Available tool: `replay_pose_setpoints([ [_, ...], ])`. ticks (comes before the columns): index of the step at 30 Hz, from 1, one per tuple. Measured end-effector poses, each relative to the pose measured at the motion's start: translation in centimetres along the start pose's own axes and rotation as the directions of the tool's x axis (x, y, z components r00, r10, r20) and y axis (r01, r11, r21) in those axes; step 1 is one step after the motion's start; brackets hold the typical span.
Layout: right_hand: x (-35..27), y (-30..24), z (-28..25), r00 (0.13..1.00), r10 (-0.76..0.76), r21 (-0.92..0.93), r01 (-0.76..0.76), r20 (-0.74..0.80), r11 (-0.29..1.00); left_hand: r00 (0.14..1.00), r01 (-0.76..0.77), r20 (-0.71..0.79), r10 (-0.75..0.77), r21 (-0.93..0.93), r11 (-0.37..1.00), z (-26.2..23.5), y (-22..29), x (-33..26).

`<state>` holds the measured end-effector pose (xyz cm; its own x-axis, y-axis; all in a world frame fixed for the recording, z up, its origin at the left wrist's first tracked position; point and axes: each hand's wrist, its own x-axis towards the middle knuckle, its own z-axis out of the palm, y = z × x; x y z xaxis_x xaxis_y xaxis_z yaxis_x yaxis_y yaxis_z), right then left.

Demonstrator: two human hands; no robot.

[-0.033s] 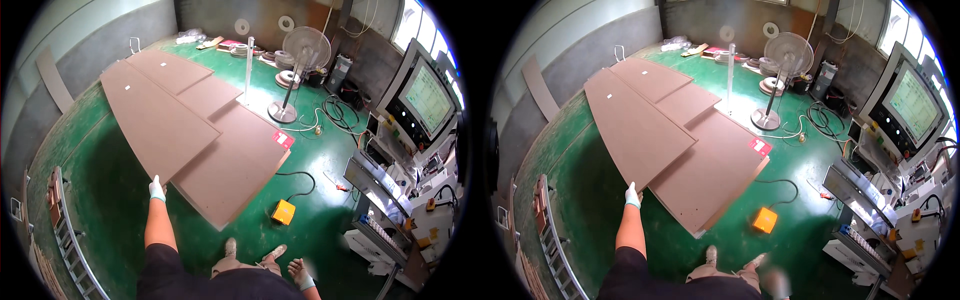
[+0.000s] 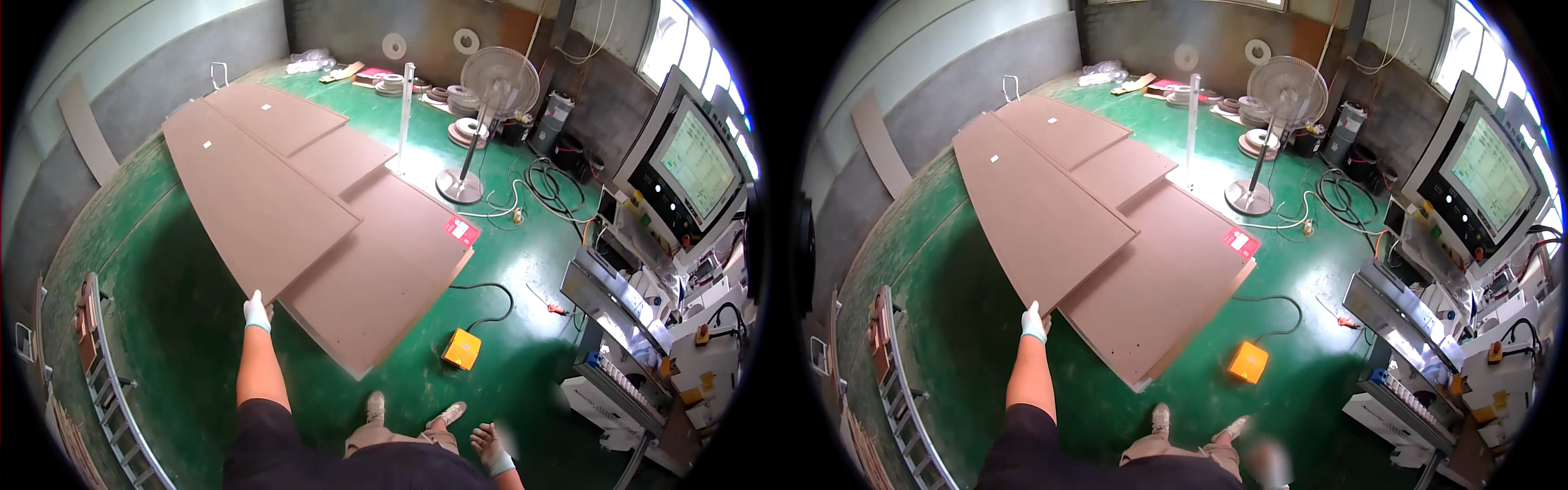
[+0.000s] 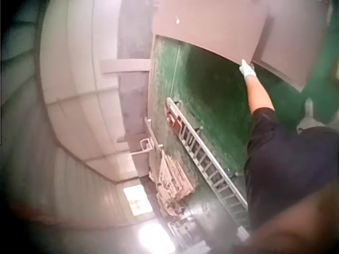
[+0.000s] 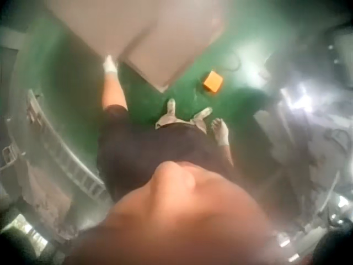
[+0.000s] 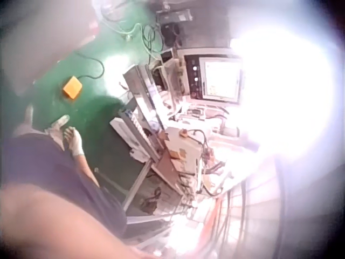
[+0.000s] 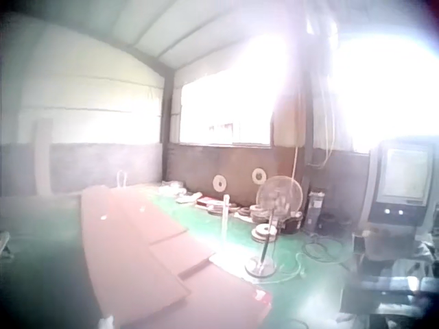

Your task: The person picks up large brown boards one at a time and feeds them through a woodworking edge-banding machine.

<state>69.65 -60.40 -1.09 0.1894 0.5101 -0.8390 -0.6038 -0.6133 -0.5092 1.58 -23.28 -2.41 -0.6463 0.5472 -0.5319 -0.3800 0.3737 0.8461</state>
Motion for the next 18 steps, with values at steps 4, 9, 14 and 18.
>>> replay_pose_setpoints([
  [4, 0.2, -0.9, 1.6, 0.994, -0.106, 0.007, 0.106, 0.040, 0.994, 0.983, 0.060, 0.183, -0.018, -0.223, 0.973, -0.3, -0.9, -1.5],
  [9, 2.9, 0.8, 6.2, 0.946, -0.022, 0.028, 0.014, 0.323, 1.000, 0.977, 0.067, 0.212, -0.023, -0.207, 0.976, -0.1, -3.2, -6.0],
  [14, 1.6, 1.3, 16.9, 0.792, 0.099, -0.144, -0.015, 0.603, 0.989, 0.941, 0.165, 0.318, -0.115, -0.136, 0.977, -1.0, -8.0, -17.9],
  [18, 1.9, 4.6, 24.6, 0.853, -0.018, -0.107, 0.087, 0.521, 0.990, 0.811, 0.267, 0.531, -0.244, 0.035, 0.963, -5.6, -11.5, -27.5],
])
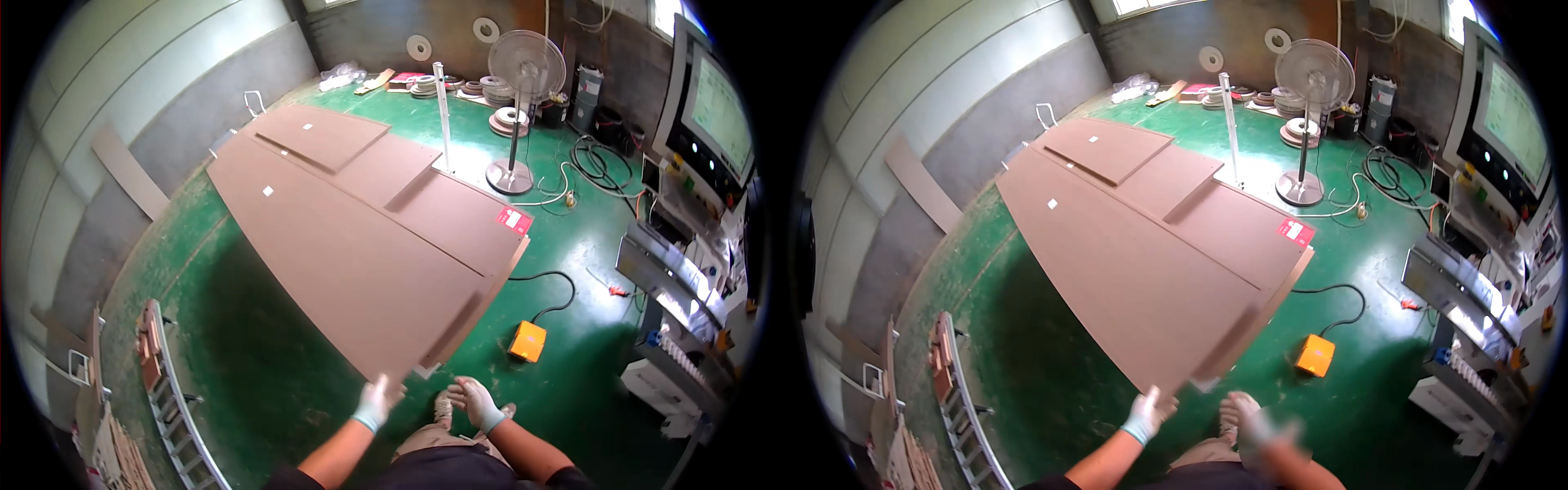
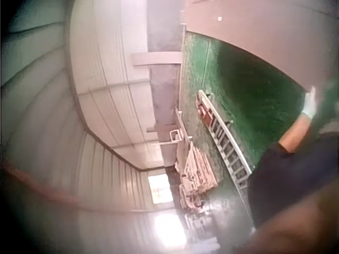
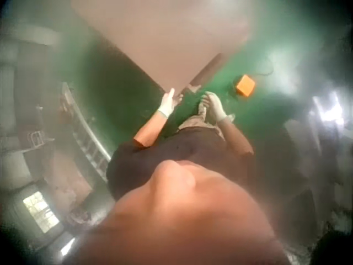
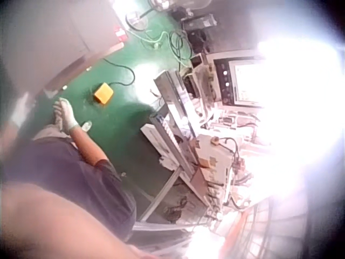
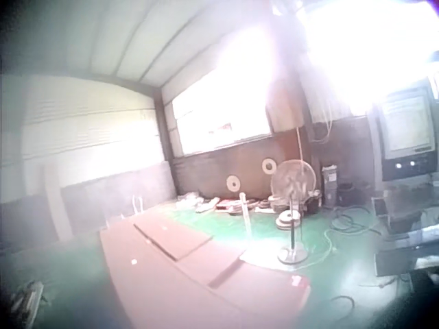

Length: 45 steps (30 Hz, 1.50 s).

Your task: The person picks up large brown boards one at a time and feeds them through a woodworking edge-banding machine.

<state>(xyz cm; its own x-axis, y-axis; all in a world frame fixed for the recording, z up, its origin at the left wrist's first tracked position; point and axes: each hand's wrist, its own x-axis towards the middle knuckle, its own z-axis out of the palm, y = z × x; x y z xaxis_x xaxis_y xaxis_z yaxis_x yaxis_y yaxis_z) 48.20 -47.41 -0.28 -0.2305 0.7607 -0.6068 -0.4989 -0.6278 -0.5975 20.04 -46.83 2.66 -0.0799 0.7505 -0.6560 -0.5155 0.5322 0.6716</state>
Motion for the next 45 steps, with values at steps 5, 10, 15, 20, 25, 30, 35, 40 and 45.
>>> replay_pose_setpoints([
  [5, 1.2, -0.9, 3.0, 0.993, 0.112, 0.430, -0.084, -0.040, 0.899, 0.953, 0.055, 0.256, -0.164, 0.383, 0.922, -1.5, -12.1, -5.1],
  [10, -5.4, -0.8, -5.5, 0.987, -0.054, 0.411, 0.114, -0.153, 0.904, 0.869, -0.004, 0.200, -0.452, 0.917, 0.399, 2.9, -13.6, -8.5],
  [15, -14.2, -2.0, -12.8, 0.955, 0.098, 0.493, 0.056, -0.280, 0.868, 0.987, 0.144, 0.110, -0.115, -0.315, 0.938, 6.0, -9.4, -9.3],
  [20, -23.3, 1.3, -26.4, 0.827, -0.026, 0.324, 0.249, -0.562, 0.913, 0.999, -0.035, -0.022, 0.030, -0.284, 0.958, 2.2, -6.6, -4.3],
  [25, -35.0, 1.5, -37.7, 0.727, -0.101, 0.190, 0.307, -0.679, 0.932, 0.988, -0.151, -0.071, 0.135, -0.358, 0.921, 1.4, -3.5, -3.0],
  [30, -45.6, 2.4, -47.1, 0.519, -0.224, -0.053, 0.323, -0.825, 0.945, 0.991, -0.135, -0.045, 0.128, -0.440, 0.888, 1.3, -1.1, -1.8],
  [35, -49.1, 4.0, -50.6, 0.334, -0.273, -0.152, 0.344, -0.902, 0.926, 0.961, -0.229, -0.215, 0.172, -0.276, 0.933, -0.4, -3.1, -0.1],
  [40, -48.4, 0.9, -45.2, 0.182, -0.338, -0.282, 0.275, -0.924, 0.919, 0.941, -0.250, -0.294, 0.169, -0.268, 0.930, 0.8, -1.3, 0.5],
  [45, -46.7, -2.4, -46.2, 0.181, -0.456, -0.374, 0.357, -0.871, 0.856, 0.947, -0.241, -0.275, 0.166, -0.267, 0.933, 0.6, -0.7, 1.7],
])
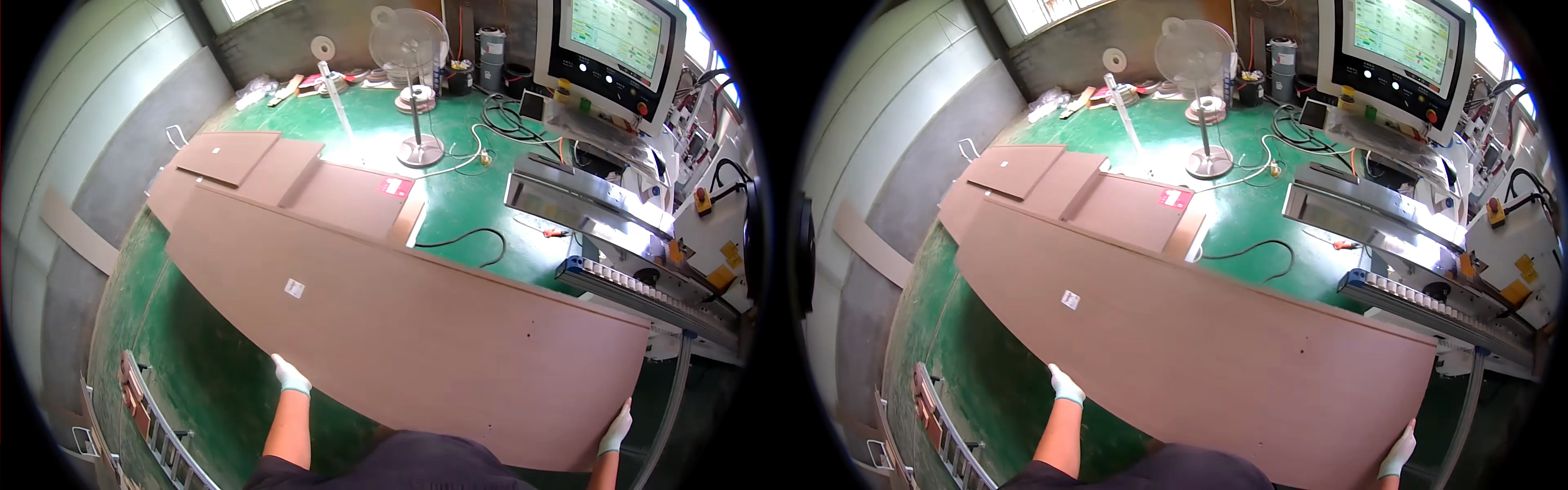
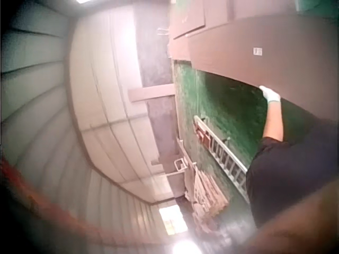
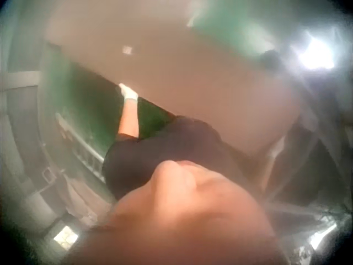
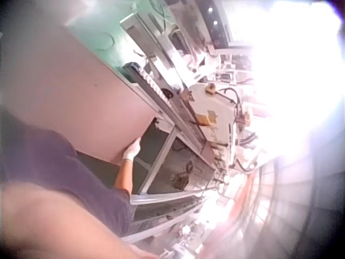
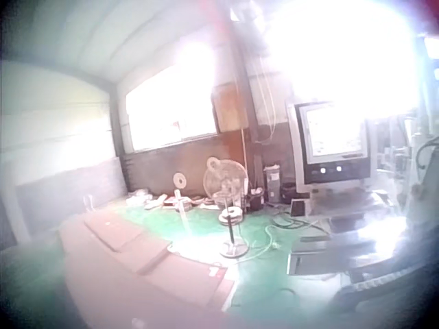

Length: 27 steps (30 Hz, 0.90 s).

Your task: The person picks up large brown boards one at a time and feeds them through a woodworking edge-banding machine.

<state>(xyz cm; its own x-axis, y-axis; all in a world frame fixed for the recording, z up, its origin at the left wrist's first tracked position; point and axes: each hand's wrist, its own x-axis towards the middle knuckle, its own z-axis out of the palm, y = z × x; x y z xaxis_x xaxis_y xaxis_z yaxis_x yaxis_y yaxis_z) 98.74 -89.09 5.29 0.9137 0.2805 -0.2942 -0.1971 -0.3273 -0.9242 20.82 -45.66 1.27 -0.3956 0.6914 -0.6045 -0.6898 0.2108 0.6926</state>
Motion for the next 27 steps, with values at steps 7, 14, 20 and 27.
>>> replay_pose_setpoints([
  [7, 3.5, -6.0, 4.2, 0.994, -0.094, 0.099, 0.099, -0.052, 0.990, 0.995, 0.061, -0.076, -0.063, -0.025, 0.998, 9.2, -1.1, -2.8],
  [14, 8.1, -7.3, 8.4, 0.994, -0.092, 0.016, 0.091, 0.050, 0.996, 0.998, -0.005, -0.058, 0.000, -0.089, 0.996, 9.9, -1.4, -0.1],
  [20, 11.5, -7.3, 10.0, 0.996, -0.082, 0.072, 0.078, 0.047, 0.994, 0.998, 0.012, -0.059, -0.018, -0.100, 0.995, 11.9, -2.5, 0.8],
  [27, 16.2, -8.4, 8.7, 0.992, -0.109, -0.040, 0.112, 0.058, 0.993, 0.998, -0.011, -0.070, 0.002, -0.128, 0.992, 15.8, -5.3, -1.5],
])
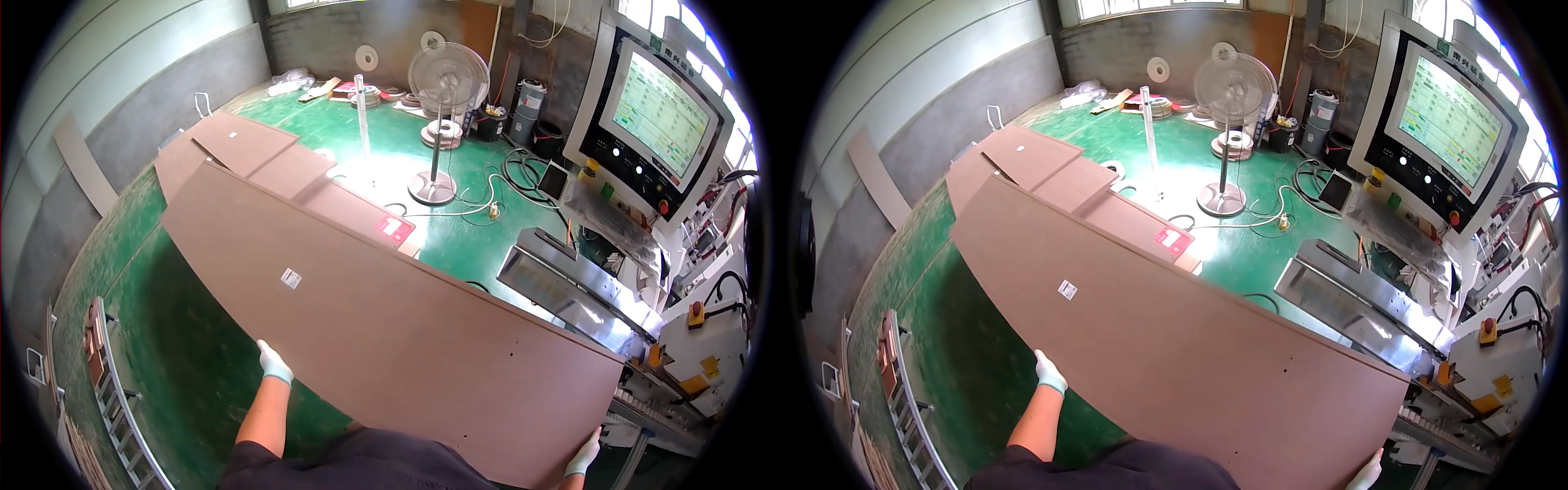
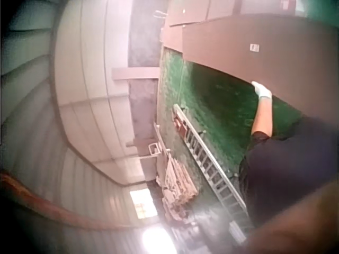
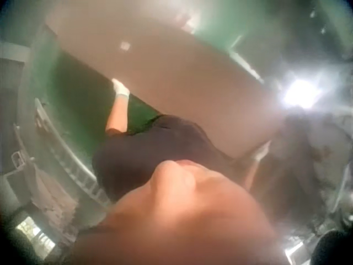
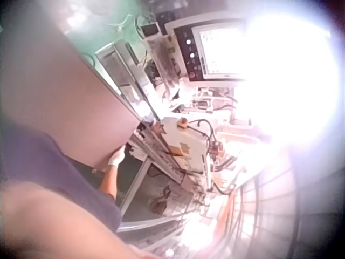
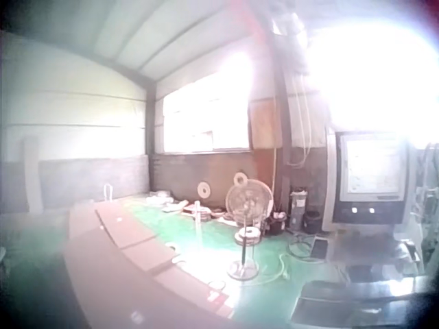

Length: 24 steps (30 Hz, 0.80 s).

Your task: The person picks up large brown boards one at a time and feeds them through a woodworking edge-banding machine.

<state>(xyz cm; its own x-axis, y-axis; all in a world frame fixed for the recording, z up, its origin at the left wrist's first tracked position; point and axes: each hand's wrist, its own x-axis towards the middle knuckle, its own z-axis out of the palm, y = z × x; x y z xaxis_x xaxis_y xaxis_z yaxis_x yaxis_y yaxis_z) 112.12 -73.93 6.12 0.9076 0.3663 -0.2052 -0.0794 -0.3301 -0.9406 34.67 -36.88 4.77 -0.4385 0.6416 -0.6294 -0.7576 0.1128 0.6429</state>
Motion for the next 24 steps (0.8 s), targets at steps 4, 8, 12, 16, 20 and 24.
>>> replay_pose_setpoints([
  [4, 2.1, -0.3, 0.5, 0.998, 0.056, 0.008, -0.056, 0.002, 0.998, 0.996, -0.031, -0.080, 0.036, 0.058, 0.998, 0.6, -1.5, -0.5],
  [8, 5.0, 0.5, -2.1, 0.990, 0.135, -0.026, -0.136, -0.038, 0.990, 0.998, -0.022, -0.063, 0.025, 0.053, 0.998, 1.7, -4.8, -0.9],
  [12, 8.7, 2.2, -3.9, 0.996, 0.083, -0.008, -0.082, 0.031, 0.997, 0.997, -0.001, -0.080, 0.009, 0.108, 0.994, 2.2, -6.8, -0.6],
  [16, 9.9, -0.4, -3.5, 0.998, 0.054, -0.092, -0.051, 0.031, 0.994, 0.994, 0.034, -0.107, -0.014, 0.186, 0.982, 4.6, -8.2, -3.2],
  [20, 11.4, 0.4, -3.5, 1.000, 0.018, -0.161, -0.015, 0.018, 0.987, 0.997, 0.046, -0.065, -0.033, 0.205, 0.978, 3.5, -8.1, -2.2],
  [24, 11.8, 1.1, -3.3, 1.000, -0.009, -0.232, 0.004, -0.022, 0.973, 0.999, 0.028, 0.021, -0.033, 0.197, 0.980, 4.0, -8.1, -2.5],
])
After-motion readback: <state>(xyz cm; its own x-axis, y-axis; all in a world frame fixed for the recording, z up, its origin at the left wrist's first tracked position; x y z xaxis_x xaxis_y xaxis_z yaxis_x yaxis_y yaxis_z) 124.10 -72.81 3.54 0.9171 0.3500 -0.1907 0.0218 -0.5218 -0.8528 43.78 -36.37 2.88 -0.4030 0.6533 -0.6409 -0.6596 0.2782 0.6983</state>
